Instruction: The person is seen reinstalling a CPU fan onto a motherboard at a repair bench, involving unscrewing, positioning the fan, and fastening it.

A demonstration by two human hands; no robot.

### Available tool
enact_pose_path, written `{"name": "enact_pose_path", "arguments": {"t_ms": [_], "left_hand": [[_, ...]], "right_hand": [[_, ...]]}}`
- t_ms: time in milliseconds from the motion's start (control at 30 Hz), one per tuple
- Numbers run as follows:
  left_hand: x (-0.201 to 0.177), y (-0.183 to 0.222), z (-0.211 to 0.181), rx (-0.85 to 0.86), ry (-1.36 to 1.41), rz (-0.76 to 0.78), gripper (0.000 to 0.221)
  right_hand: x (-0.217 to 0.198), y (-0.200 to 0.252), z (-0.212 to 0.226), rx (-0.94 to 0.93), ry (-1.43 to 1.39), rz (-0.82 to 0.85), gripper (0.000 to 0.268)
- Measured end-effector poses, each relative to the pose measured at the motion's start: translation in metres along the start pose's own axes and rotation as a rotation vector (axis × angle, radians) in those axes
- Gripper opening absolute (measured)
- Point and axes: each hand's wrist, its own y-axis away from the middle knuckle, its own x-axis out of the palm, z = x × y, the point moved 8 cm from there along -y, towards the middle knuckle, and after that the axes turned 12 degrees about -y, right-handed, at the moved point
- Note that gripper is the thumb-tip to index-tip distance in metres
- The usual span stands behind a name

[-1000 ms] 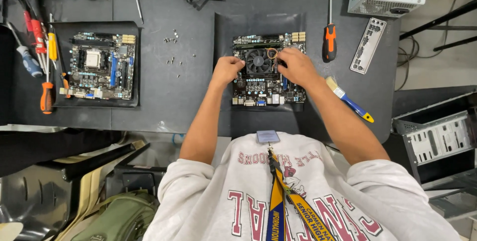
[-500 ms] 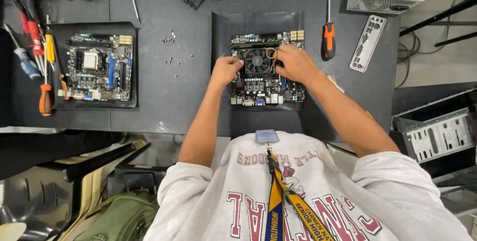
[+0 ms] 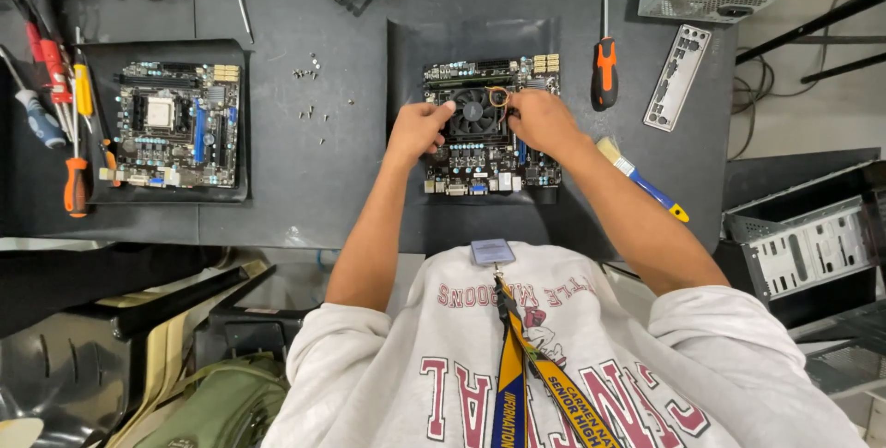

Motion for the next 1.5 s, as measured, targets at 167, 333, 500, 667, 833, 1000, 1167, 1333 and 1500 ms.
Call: {"name": "enact_pose_path", "arguments": {"t_ms": [167,333,500,667,833,1000,1167,1333,1500], "left_hand": [[-0.001,0.013,-0.016,0.011,-0.115,0.028,0.066],[-0.004,0.016,-0.026,0.026,-0.166,0.047,0.07],[-0.005,0.023,-0.031,0.003,-0.184,0.081,0.071],[0.001,0.011,-0.02,-0.003,-0.172,0.074,0.071],[0.004,0.001,-0.01,-0.028,-0.18,0.078,0.072],[-0.002,0.01,-0.022,-0.02,-0.182,0.091,0.072],[0.0,0.006,-0.02,-0.024,-0.184,0.097,0.071],[0.016,-0.022,0.004,-0.033,-0.198,0.075,0.073],[0.027,-0.031,0.013,0.002,-0.306,0.069,0.069]], "right_hand": [[-0.018,0.006,0.017,0.175,-0.283,0.057,0.022],[-0.024,0.014,0.026,0.417,-0.543,0.04,0.03],[-0.024,0.022,0.032,0.47,-0.801,-0.044,0.036],[-0.023,0.027,0.042,0.467,-0.767,-0.027,0.054],[-0.008,0.027,0.029,0.527,-0.63,-0.028,0.054],[-0.022,0.031,0.05,0.546,-0.552,-0.018,0.054],[-0.016,0.025,0.04,0.529,-0.52,-0.017,0.052],[-0.017,0.021,0.043,0.499,-0.525,-0.034,0.056],[-0.006,0.019,0.031,0.457,-0.475,-0.032,0.047]]}}
